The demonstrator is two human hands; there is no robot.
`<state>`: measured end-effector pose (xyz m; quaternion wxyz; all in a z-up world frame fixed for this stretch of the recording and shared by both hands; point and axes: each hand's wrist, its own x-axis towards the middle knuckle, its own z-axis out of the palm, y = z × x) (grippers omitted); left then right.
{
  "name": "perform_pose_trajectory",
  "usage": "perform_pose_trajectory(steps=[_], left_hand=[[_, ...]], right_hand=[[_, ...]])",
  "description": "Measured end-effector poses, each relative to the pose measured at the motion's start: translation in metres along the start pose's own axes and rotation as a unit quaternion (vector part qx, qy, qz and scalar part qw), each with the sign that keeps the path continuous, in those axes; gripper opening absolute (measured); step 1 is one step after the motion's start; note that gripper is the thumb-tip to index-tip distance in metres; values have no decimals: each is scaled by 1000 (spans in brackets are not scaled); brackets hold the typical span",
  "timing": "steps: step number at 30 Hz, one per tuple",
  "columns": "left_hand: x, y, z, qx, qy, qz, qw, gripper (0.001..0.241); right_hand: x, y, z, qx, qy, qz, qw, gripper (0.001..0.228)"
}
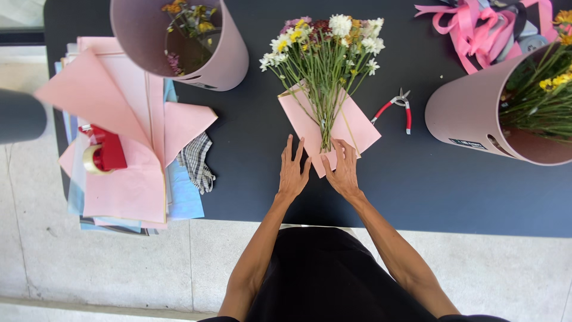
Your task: The person folds pieces of pink tissue paper around a bunch of flowers and ties a pink ribbon around the bouquet by hand.
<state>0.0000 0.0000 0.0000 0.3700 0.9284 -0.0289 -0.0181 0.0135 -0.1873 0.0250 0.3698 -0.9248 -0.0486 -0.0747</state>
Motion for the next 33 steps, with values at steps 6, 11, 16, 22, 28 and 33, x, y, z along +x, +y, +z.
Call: perform_pose_trajectory(steps=[6, 11, 16, 22, 28, 33], left_hand=[[-64, -34, -27, -17, -46, -55, 997, 65], [-92, -53, -60, -23, 19, -95, 995, 62], [-82, -116, -108, 63, 199, -99, 973, 45], [-39, -251, -186, 158, 307, -136, 929, 41], [-16, -323, -235, 253, 227, -134, 931, 68], [-21, -363, -238, 165, 246, -105, 949, 49]], right_hand=[[-41, -5, 24, -102, -76, -154, 980, 45], [-68, -12, 40, -137, -156, -148, 967, 45], [-71, -28, 50, -173, -167, -93, 966, 44], [-48, -76, 93, -172, -88, -123, 973, 41], [-20, -144, 154, -104, -140, -125, 977, 40], [-4, -200, 193, -55, -179, -124, 974, 39]])
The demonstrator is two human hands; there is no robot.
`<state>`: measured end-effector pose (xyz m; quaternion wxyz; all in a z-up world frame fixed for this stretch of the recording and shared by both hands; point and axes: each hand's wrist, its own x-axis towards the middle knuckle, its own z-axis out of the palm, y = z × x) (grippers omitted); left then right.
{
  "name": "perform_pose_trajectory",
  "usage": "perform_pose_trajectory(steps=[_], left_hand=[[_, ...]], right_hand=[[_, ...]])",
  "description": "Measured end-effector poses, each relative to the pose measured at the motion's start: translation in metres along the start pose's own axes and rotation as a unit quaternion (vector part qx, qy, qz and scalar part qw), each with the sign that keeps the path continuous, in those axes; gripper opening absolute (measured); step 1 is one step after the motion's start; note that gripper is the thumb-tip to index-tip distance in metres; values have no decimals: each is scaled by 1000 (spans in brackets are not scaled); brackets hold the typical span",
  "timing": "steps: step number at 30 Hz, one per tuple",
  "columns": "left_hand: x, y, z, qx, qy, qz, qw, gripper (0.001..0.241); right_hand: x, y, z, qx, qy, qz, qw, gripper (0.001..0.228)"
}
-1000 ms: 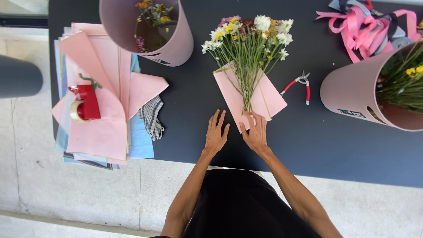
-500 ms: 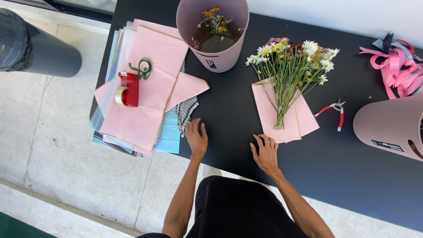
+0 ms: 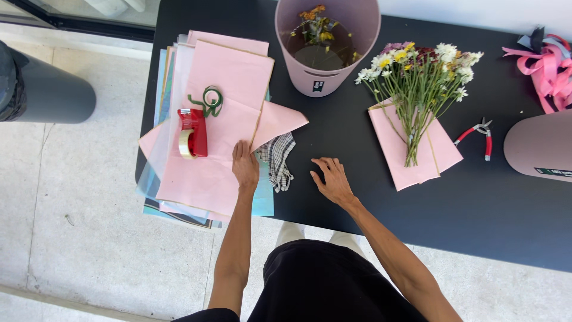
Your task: The person folds pieces of pink tissue paper around a bunch of flowers and ties a pink ribbon around the bouquet by hand.
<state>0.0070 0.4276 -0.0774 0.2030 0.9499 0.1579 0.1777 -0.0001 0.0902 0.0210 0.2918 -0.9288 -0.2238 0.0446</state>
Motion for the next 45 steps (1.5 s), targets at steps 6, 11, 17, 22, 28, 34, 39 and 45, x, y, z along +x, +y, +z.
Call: perform_pose_trajectory(steps=[6, 11, 17, 22, 28, 34, 39, 45], left_hand=[[-20, -30, -16, 60, -92, 12, 994, 26], [-18, -29, -47, 54, -109, -37, 992, 18], [5, -38, -60, -43, -90, -148, 984, 13], [29, -32, -91, -124, -57, -217, 967, 13], [53, -54, -130, -88, 9, -166, 982, 14], [53, -46, -154, -101, -1, -157, 982, 16], [55, -12, -164, -120, -3, -129, 984, 15], [61, 24, -162, -162, -17, -92, 982, 10]], right_hand=[[41, -52, 15, 64, 26, 7, 998, 35], [67, -73, 32, 88, 13, -11, 996, 34], [87, -90, 31, 141, -25, 7, 990, 35], [89, -94, 34, 182, -48, 24, 982, 36], [92, -94, 48, 203, -79, 11, 976, 35], [94, -116, 54, 213, -117, 1, 970, 34], [87, -126, 66, 269, -183, 31, 945, 45], [87, -156, 58, 376, -203, 93, 899, 50]])
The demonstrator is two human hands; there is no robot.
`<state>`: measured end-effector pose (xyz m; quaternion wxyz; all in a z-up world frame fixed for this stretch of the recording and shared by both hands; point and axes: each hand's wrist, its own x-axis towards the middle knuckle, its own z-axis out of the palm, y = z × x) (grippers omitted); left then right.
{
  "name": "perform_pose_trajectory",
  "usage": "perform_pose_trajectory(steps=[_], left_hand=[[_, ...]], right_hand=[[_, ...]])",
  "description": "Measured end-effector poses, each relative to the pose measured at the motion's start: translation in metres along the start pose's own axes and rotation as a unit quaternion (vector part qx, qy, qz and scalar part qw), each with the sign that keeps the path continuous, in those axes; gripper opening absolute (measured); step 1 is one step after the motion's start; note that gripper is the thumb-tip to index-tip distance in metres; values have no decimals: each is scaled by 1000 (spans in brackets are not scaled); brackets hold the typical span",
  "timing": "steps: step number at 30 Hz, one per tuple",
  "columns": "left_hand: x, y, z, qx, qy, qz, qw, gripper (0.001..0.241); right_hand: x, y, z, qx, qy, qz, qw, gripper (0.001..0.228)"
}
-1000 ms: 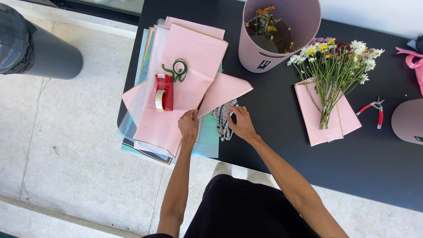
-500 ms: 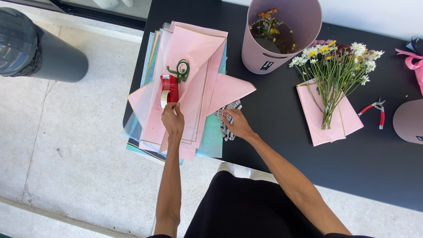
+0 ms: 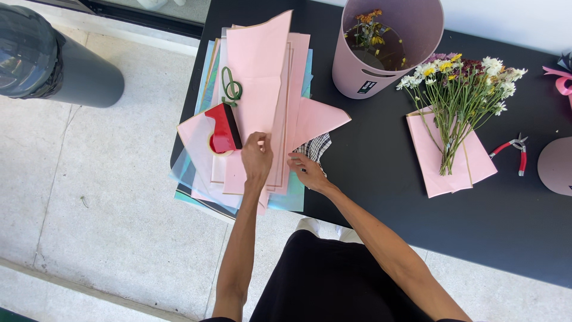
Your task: The person folds pieces of pink tissue paper around a bunch of flowers and ties a pink ribbon around the bouquet by hand.
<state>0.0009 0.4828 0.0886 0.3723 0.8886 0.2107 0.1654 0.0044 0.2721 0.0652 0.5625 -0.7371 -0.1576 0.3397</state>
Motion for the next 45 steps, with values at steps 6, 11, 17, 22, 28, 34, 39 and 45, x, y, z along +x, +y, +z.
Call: perform_pose_trajectory(steps=[6, 11, 17, 22, 28, 34, 39, 45], left_hand=[[-31, -3, 38, 10, -45, 21, 999, 8], [-41, -13, 38, -1, -35, 32, 999, 11], [-13, -52, 12, 78, 100, -42, 991, 77], [11, -152, 19, 196, 20, -213, 957, 113], [9, -146, -4, 143, 40, -169, 974, 95], [-10, -116, -5, 147, 75, -137, 977, 94], [-80, -44, 24, -11, 76, -97, 992, 64], [-162, 73, 53, -109, -131, 13, 985, 68]], right_hand=[[13, -155, 12, 103, 201, 188, 956, 101], [140, 51, 9, -3, 236, 124, 964, 41], [116, -6, -5, 6, 226, 72, 971, 29], [106, -9, -11, -12, 208, 46, 977, 30], [87, 8, -33, -154, 226, -19, 962, 45], [-12, -2, -81, -79, 252, 12, 964, 19], [-114, 46, -140, 8, 269, 53, 962, 24], [-223, 11, -171, -165, 312, 28, 935, 19]])
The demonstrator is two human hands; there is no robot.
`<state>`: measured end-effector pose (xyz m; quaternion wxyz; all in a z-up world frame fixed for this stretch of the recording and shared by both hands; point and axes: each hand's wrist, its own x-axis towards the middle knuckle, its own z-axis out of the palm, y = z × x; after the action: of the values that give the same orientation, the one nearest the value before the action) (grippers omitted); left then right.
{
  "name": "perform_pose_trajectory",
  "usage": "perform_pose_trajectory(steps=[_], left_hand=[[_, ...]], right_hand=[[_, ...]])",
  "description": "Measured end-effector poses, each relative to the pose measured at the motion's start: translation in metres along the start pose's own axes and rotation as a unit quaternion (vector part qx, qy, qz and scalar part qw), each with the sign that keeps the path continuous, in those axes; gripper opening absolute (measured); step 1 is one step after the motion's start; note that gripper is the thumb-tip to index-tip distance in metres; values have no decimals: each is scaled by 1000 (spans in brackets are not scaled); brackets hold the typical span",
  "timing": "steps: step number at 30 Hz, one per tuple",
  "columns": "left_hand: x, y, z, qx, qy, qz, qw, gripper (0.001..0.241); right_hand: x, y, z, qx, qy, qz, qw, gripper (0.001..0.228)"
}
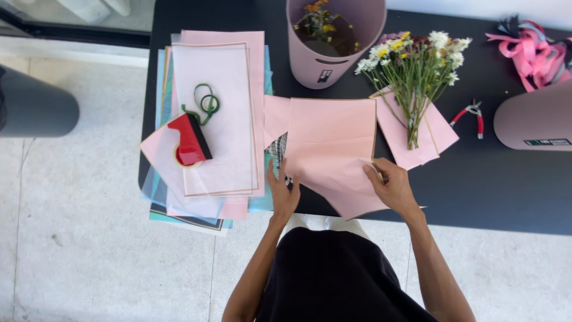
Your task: The person folds pieces of pink tissue paper around a bunch of flowers and ties a pink ribbon around the bouquet by hand.
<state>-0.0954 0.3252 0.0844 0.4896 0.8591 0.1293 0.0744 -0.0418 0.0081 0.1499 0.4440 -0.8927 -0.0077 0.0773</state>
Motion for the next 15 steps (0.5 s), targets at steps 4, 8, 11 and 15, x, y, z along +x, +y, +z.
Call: perform_pose_trajectory(steps=[4, 8, 11, 15], left_hand=[[-6, 61, 30, 4, -145, 73, 987, 47], [9, 146, 30, -104, -266, -24, 958, 68], [16, 193, 39, -200, -351, -119, 907, 86], [-15, 215, 82, -63, -402, -115, 906, 128]], right_hand=[[-52, -144, -68, -230, -9, -96, 968, 11], [-98, -136, -69, -370, -43, -171, 912, 25], [-120, -101, -61, -412, -27, -235, 880, 29], [-157, -37, -40, -398, -45, -270, 876, 24]])
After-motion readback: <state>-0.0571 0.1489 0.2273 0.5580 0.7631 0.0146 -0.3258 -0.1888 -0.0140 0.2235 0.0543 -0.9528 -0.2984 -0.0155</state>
